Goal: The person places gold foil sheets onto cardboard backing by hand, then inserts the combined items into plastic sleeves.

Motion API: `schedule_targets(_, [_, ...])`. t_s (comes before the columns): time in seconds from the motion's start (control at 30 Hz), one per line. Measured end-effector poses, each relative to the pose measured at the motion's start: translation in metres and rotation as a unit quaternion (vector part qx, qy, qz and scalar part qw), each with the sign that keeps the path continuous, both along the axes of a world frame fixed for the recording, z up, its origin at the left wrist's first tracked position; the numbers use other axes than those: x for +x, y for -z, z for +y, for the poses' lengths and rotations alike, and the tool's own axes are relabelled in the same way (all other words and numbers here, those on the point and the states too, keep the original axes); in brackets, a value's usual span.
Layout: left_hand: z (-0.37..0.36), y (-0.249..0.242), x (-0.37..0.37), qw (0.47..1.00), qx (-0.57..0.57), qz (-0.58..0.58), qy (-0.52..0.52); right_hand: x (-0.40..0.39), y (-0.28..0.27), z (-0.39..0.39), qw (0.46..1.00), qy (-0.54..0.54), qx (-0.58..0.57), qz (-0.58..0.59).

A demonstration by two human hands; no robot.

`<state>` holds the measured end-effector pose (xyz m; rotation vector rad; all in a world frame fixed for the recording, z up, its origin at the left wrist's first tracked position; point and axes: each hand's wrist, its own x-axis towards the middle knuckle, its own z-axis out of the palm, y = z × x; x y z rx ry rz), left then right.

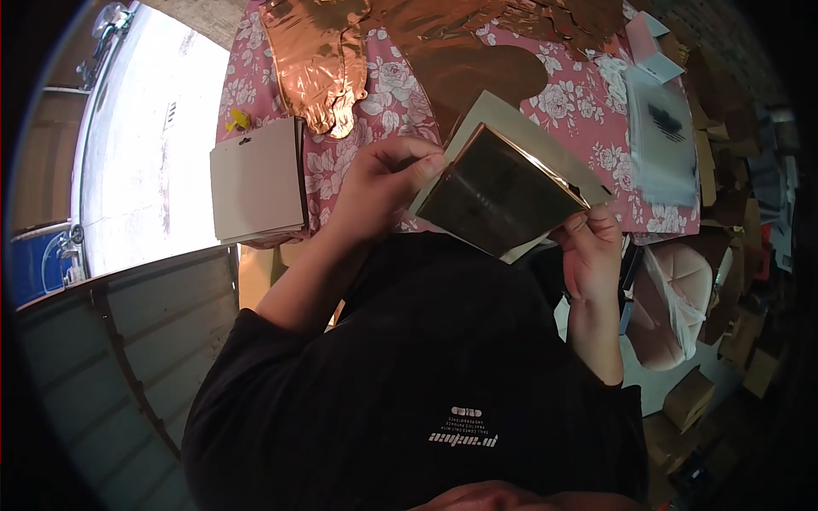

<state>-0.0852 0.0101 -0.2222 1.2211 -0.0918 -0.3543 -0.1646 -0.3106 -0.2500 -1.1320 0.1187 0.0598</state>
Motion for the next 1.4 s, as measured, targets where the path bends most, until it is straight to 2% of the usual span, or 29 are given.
schedule_targets(0.07, [-0.002, 0.001, 0.001, 1.000, 0.007, -0.029, -0.001, 0.000, 0.003, -0.002, 1.000, 0.000, -0.001, 0.003])
schedule_targets(0.2, [-0.001, 0.006, 0.002, 1.000, 0.014, -0.015, -0.008, 0.000, -0.004, 0.000, 1.000, -0.007, -0.021, 0.001])
schedule_targets(0.3, [-0.006, 0.000, 0.000, 1.000, -0.018, 0.014, 0.003, 0.001, -0.011, 0.005, 1.000, -0.001, -0.011, 0.002])
schedule_targets(0.37, [-0.020, -0.020, -0.005, 0.990, -0.093, 0.085, -0.066, 0.002, -0.012, 0.006, 1.000, 0.001, -0.008, 0.000])
schedule_targets(0.4, [-0.017, -0.016, -0.004, 0.990, -0.092, 0.085, -0.065, 0.003, -0.011, 0.007, 1.000, 0.003, -0.006, 0.000])
schedule_targets(0.47, [-0.006, -0.006, -0.003, 0.999, -0.024, 0.011, 0.026, 0.004, -0.006, 0.005, 1.000, 0.012, -0.001, 0.014])
schedule_targets(0.5, [-0.005, -0.004, -0.004, 0.999, -0.024, 0.011, 0.027, 0.005, -0.006, 0.005, 0.999, 0.022, 0.004, 0.028])
schedule_targets(0.57, [-0.003, -0.003, -0.004, 0.981, 0.154, 0.005, 0.117, 0.010, -0.017, 0.015, 0.998, 0.039, 0.004, 0.041])
schedule_targets(0.63, [-0.003, -0.002, -0.004, 0.984, 0.138, 0.024, 0.109, 0.015, -0.026, 0.021, 0.997, 0.057, 0.002, 0.051])
schedule_targets(0.7, [-0.005, -0.001, -0.004, 0.986, 0.122, 0.041, 0.102, 0.018, -0.029, 0.020, 0.996, 0.030, 0.081, 0.021])
schedule_targets(0.73, [-0.005, -0.001, -0.003, 0.990, 0.089, 0.081, 0.069, 0.019, -0.030, 0.019, 0.996, 0.032, 0.080, 0.019])
schedule_targets(0.8, [-0.005, -0.001, -0.003, 0.991, 0.054, 0.119, 0.038, 0.022, -0.032, 0.016, 0.993, -0.022, 0.106, 0.045])
schedule_targets(0.83, [-0.003, -0.002, -0.004, 0.992, 0.025, 0.112, 0.053, 0.022, -0.021, 0.012, 0.998, -0.028, 0.045, 0.025])
schedule_targets(0.87, [-0.003, -0.002, -0.005, 0.992, -0.005, 0.106, 0.068, 0.021, -0.018, 0.014, 0.998, -0.025, 0.044, 0.023])
schedule_targets(0.9, [-0.003, -0.004, -0.006, 0.992, -0.007, 0.104, 0.072, 0.019, -0.017, 0.017, 0.999, -0.030, 0.013, 0.024])
schedule_targets(0.97, [-0.003, -0.007, -0.008, 0.989, 0.075, 0.110, 0.072, 0.017, -0.017, 0.019, 0.998, -0.042, -0.021, 0.031])
schedule_targets(1.13, [-0.008, -0.007, -0.006, 0.988, 0.093, 0.089, 0.089, 0.017, -0.018, 0.021, 0.997, -0.055, 0.014, 0.058])
schedule_targets(1.2, [-0.010, -0.006, -0.009, 0.988, 0.110, 0.082, 0.075, 0.017, -0.029, 0.031, 0.995, 0.039, 0.062, 0.067])
schedule_targets(1.23, [-0.011, -0.003, -0.011, 0.990, 0.118, 0.065, 0.040, 0.017, -0.029, 0.038, 0.993, 0.111, -0.020, -0.026])
schedule_targets(1.27, [-0.011, 0.000, -0.012, 0.991, 0.125, 0.047, 0.005, 0.017, -0.025, 0.037, 0.993, 0.114, -0.020, -0.028])
schedule_targets(1.33, [-0.011, 0.002, -0.012, 0.996, 0.080, 0.050, 0.001, 0.016, -0.017, 0.032, 0.940, 0.239, -0.180, -0.165])
schedule_targets(1.37, [-0.011, 0.004, -0.011, 0.998, 0.034, 0.053, -0.007, 0.014, -0.022, 0.025, 0.933, 0.214, -0.248, -0.148])
schedule_targets(1.4, [-0.009, 0.008, -0.013, 0.998, 0.035, 0.052, -0.006, 0.013, -0.026, 0.026, 0.933, 0.215, -0.248, -0.148])
